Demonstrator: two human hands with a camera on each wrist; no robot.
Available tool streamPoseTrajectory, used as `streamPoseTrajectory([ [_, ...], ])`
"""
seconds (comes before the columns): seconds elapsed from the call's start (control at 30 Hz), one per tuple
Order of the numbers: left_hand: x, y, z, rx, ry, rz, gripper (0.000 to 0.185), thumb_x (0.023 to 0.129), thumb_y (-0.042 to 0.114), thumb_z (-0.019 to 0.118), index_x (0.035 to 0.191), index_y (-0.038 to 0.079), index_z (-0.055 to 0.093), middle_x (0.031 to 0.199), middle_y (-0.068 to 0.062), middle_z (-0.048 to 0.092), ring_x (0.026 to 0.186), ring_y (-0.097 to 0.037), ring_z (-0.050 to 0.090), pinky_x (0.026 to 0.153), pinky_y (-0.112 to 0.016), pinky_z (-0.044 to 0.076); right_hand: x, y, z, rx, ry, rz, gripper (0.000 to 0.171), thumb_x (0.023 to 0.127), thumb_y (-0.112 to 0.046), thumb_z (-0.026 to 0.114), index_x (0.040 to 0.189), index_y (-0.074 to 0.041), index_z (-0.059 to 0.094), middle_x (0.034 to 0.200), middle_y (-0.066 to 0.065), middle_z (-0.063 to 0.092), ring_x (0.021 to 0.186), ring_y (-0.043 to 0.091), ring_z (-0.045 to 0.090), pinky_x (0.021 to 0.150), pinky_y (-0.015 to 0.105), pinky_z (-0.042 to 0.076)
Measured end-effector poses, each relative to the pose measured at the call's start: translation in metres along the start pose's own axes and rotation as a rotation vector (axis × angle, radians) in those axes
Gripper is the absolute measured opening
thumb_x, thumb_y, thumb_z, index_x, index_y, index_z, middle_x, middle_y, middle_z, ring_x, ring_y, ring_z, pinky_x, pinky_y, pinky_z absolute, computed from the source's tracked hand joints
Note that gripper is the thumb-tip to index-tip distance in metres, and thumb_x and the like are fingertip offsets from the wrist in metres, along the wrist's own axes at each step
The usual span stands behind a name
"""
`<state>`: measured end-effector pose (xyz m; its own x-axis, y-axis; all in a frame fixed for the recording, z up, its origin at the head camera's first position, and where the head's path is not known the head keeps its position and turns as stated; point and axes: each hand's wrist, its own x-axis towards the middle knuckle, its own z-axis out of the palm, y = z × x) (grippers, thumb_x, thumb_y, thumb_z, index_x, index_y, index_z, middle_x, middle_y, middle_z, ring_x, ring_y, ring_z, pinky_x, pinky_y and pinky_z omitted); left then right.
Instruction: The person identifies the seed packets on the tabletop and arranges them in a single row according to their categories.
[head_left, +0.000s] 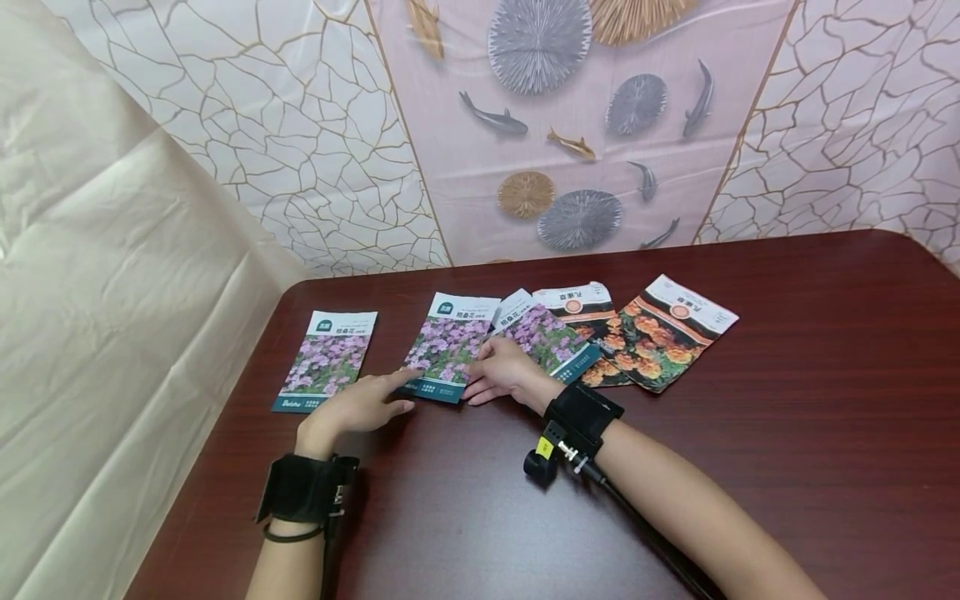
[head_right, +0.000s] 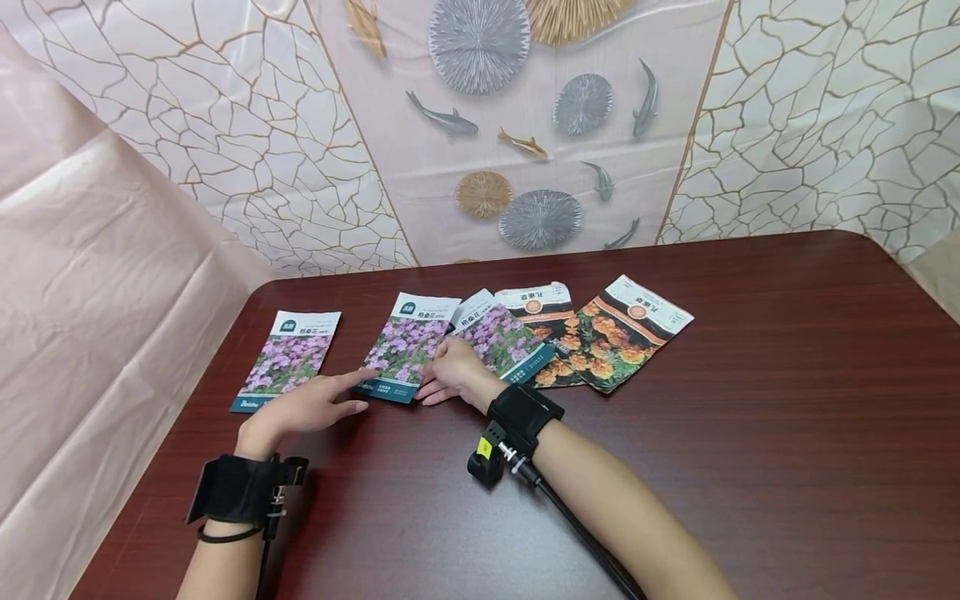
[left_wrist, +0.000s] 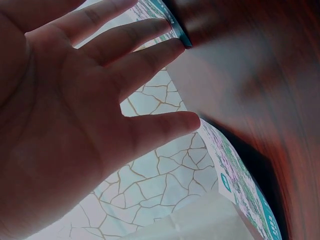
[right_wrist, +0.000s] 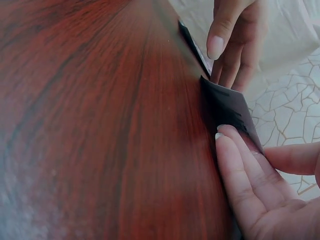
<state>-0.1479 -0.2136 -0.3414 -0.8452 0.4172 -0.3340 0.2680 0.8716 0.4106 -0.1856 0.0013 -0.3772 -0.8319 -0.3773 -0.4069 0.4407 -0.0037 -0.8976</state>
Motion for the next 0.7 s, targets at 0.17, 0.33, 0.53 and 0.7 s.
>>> streamPoseTrajectory([
  [0.17, 0.001, 0.001, -0.001, -0.006, 0.008, 0.008, 0.048, 0.094, 0.017, 0.052, 0.139, 0.009, 0.040, 0.136, -0.018, 0.043, 0.124, -0.033, 0.039, 0.099, -0.051, 0.031, -0.001, 0.001, 0.000, -0.010, -0.004, -0.017, 0.014, 0.088, 0.008, 0.049, 0.087, -0.001, 0.038, 0.085, 0.017, 0.058, 0.062, 0.026, 0.065, 0.062, 0.038, 0.054],
  [0.33, 0.003, 0.000, 0.000, 0.001, 0.070, 0.041, 0.044, 0.094, 0.017, 0.051, 0.136, 0.004, 0.042, 0.131, -0.019, 0.048, 0.120, -0.032, 0.044, 0.096, -0.049, 0.035, -0.001, 0.002, 0.000, -0.006, -0.009, -0.053, 0.014, 0.087, 0.010, 0.049, 0.087, 0.000, 0.040, 0.078, 0.014, 0.056, 0.055, 0.022, 0.063, 0.060, 0.036, 0.054],
  [0.53, 0.001, 0.000, -0.003, -0.005, 0.214, -0.009, 0.044, 0.094, 0.016, 0.052, 0.132, -0.006, 0.043, 0.129, -0.023, 0.048, 0.119, -0.036, 0.044, 0.096, -0.050, 0.035, -0.005, 0.003, 0.000, -0.049, -0.008, -0.121, 0.013, 0.085, 0.010, 0.051, 0.088, 0.002, 0.042, 0.073, 0.013, 0.057, 0.053, 0.019, 0.062, 0.058, 0.035, 0.054],
  [0.7, -0.001, -0.002, -0.006, -0.016, 0.310, -0.107, 0.042, 0.094, 0.016, 0.052, 0.128, -0.008, 0.046, 0.125, -0.026, 0.049, 0.117, -0.040, 0.044, 0.095, -0.052, 0.035, -0.011, -0.001, -0.003, -0.072, -0.032, -0.172, 0.014, 0.085, 0.009, 0.053, 0.087, 0.001, 0.042, 0.073, 0.012, 0.060, 0.054, 0.019, 0.062, 0.059, 0.036, 0.054],
])
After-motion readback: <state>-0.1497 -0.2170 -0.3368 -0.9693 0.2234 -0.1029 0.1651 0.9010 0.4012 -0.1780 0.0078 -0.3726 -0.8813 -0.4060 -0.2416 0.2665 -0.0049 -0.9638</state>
